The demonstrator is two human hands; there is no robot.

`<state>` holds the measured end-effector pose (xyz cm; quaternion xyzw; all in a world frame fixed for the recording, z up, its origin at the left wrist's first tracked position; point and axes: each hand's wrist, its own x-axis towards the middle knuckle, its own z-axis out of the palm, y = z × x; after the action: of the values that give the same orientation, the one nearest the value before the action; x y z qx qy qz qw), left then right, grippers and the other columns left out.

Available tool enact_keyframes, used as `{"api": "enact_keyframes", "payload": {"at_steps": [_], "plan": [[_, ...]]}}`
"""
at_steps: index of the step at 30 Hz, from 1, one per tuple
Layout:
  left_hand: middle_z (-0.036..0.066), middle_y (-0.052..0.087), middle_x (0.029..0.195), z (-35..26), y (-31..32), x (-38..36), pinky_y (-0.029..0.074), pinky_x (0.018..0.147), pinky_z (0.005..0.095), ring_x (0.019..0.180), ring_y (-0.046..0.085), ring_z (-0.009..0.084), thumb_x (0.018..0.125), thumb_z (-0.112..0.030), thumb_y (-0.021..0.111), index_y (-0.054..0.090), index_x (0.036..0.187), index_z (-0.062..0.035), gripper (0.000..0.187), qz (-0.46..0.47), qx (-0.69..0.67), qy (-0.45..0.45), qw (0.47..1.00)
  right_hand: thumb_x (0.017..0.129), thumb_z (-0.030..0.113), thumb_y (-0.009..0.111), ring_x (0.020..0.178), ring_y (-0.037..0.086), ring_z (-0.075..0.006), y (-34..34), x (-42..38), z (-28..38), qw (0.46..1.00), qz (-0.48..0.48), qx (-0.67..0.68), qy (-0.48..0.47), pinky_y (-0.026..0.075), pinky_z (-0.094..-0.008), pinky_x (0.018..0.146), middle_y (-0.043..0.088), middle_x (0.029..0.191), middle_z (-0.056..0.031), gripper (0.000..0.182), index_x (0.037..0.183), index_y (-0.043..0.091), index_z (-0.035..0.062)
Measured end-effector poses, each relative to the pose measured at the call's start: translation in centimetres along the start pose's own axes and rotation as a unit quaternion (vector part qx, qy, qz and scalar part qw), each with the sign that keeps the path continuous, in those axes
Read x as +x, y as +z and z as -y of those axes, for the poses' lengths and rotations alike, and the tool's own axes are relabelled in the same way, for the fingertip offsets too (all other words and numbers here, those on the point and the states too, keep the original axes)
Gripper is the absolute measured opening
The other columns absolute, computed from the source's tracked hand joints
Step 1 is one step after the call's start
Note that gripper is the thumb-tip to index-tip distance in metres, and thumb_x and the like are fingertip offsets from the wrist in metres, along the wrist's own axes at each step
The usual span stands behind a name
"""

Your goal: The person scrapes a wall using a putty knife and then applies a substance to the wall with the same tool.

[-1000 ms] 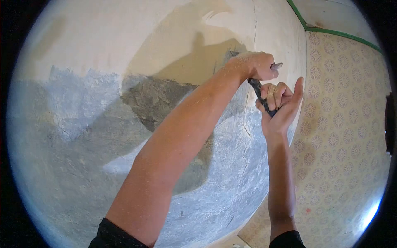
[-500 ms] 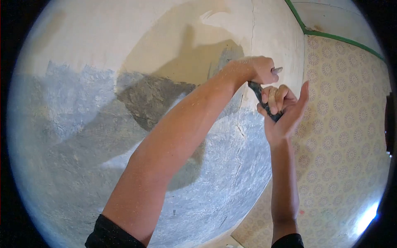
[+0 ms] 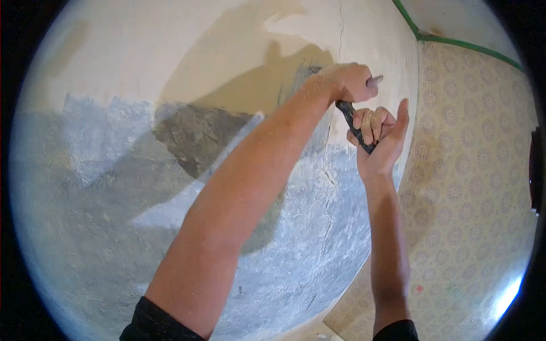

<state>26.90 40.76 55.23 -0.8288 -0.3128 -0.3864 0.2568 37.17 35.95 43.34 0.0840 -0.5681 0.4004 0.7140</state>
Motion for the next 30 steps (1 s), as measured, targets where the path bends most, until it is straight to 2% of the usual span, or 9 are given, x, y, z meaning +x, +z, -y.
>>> {"api": "enact_keyframes", "payload": {"at_steps": [6,10,13,16,18,21,22,25,30], "plan": [[0.019,0.066,0.072,-3.1,6.9,-12.1,0.048,0.060,0.0451,0.061,0.062,0.0317,0.091,-0.047,0.059,0.065,0.083,-0.0006,0.047,0.086,-0.101,-0.068,0.989,0.106,0.052,0.017,0.049,0.036,-0.0167,-3.9,-12.7,-1.9,0.996,0.080,0.002,0.045,0.033,-0.0302,0.046,0.037,0.050,-0.0046,0.068,0.055,0.035,0.0122],[0.015,0.061,0.060,-9.3,10.4,-24.7,0.050,0.054,0.0477,0.054,0.063,0.0352,0.095,-0.050,0.054,0.062,0.099,-0.0071,0.044,0.138,-0.100,-0.092,0.981,0.105,0.030,0.039,0.048,0.044,-0.0189,-7.5,-26.9,-3.8,0.986,0.137,-0.080,-0.054,0.041,-0.0356,0.053,0.047,0.054,-0.0039,0.051,0.059,0.043,0.0078],[0.012,0.059,0.057,-11.0,11.1,-33.0,0.047,0.048,0.0375,0.048,0.061,0.0298,0.094,-0.031,0.063,0.062,0.101,0.0018,0.034,0.084,-0.206,-0.128,0.966,0.101,0.030,0.048,0.046,0.046,-0.0203,-8.3,-34.8,-2.9,0.992,0.048,-0.076,0.088,0.042,-0.0357,0.055,0.047,0.052,-0.0044,0.053,0.054,0.043,0.0062],[0.006,0.068,0.073,-11.7,11.9,-41.5,0.047,0.051,0.0277,0.064,0.063,0.0089,0.099,-0.020,0.058,0.062,0.094,0.0003,0.022,0.053,-0.408,-0.315,0.855,0.095,0.035,0.056,0.052,0.050,-0.0227,-10.8,-41.8,-2.1,0.967,-0.048,-0.060,0.241,0.043,-0.0364,0.057,0.050,0.055,-0.0049,0.049,0.057,0.048,0.0048],[0.001,0.065,0.068,-12.8,13.2,-48.8,0.044,0.050,0.0280,0.057,0.056,0.0068,0.099,-0.025,0.060,0.063,0.100,-0.0005,0.024,0.063,-0.437,-0.465,0.767,0.103,0.028,0.052,0.059,0.045,-0.0061,-12.2,-44.0,-1.6,0.952,-0.047,-0.067,0.295,0.034,-0.0245,0.051,0.053,0.068,-0.0009,0.035,0.080,0.059,0.0037],[0.001,0.062,0.065,-14.6,13.9,-62.5,0.043,0.049,0.0275,0.055,0.054,0.0068,0.099,-0.027,0.062,0.064,0.090,-0.0013,0.027,0.110,-0.393,-0.583,0.702,0.104,0.033,0.049,0.055,0.041,-0.0066,-12.8,-44.8,0.8,0.882,-0.041,-0.276,0.379,0.028,-0.0260,0.048,0.047,0.059,0.0014,0.049,0.063,0.047,0.0075],[0.004,0.063,0.064,-16.7,12.4,-64.4,0.046,0.049,0.0279,0.057,0.060,0.0103,0.099,-0.026,0.061,0.061,0.080,-0.0016,0.031,0.045,-0.423,-0.675,0.602,0.104,0.033,0.049,0.055,0.041,-0.0066,-13.4,-45.1,1.2,0.884,-0.038,-0.274,0.377,0.028,-0.0260,0.048,0.047,0.059,0.0014,0.049,0.063,0.047,0.0075],[0.003,0.055,0.051,-21.7,11.3,-76.3,0.041,0.040,0.0263,0.041,0.051,0.0105,0.097,-0.033,0.063,0.057,0.067,-0.0068,0.040,-0.029,-0.279,-0.716,0.639,0.103,0.032,0.050,0.052,0.037,-0.0067,-15.0,-46.5,1.1,0.873,-0.025,-0.310,0.375,0.029,-0.0261,0.047,0.043,0.057,0.0037,0.046,0.064,0.049,0.0080],[0.004,0.052,0.048,-25.9,7.1,-75.4,0.041,0.036,0.0280,0.037,0.049,0.0118,0.097,-0.040,0.062,0.054,0.062,-0.0075,0.048,-0.055,-0.257,-0.782,0.565,0.103,0.036,0.050,0.052,0.037,-0.0059,-15.1,-47.8,-2.6,0.874,-0.098,-0.241,0.410,0.029,-0.0256,0.048,0.043,0.058,0.0036,0.048,0.065,0.049,0.0080]]}}
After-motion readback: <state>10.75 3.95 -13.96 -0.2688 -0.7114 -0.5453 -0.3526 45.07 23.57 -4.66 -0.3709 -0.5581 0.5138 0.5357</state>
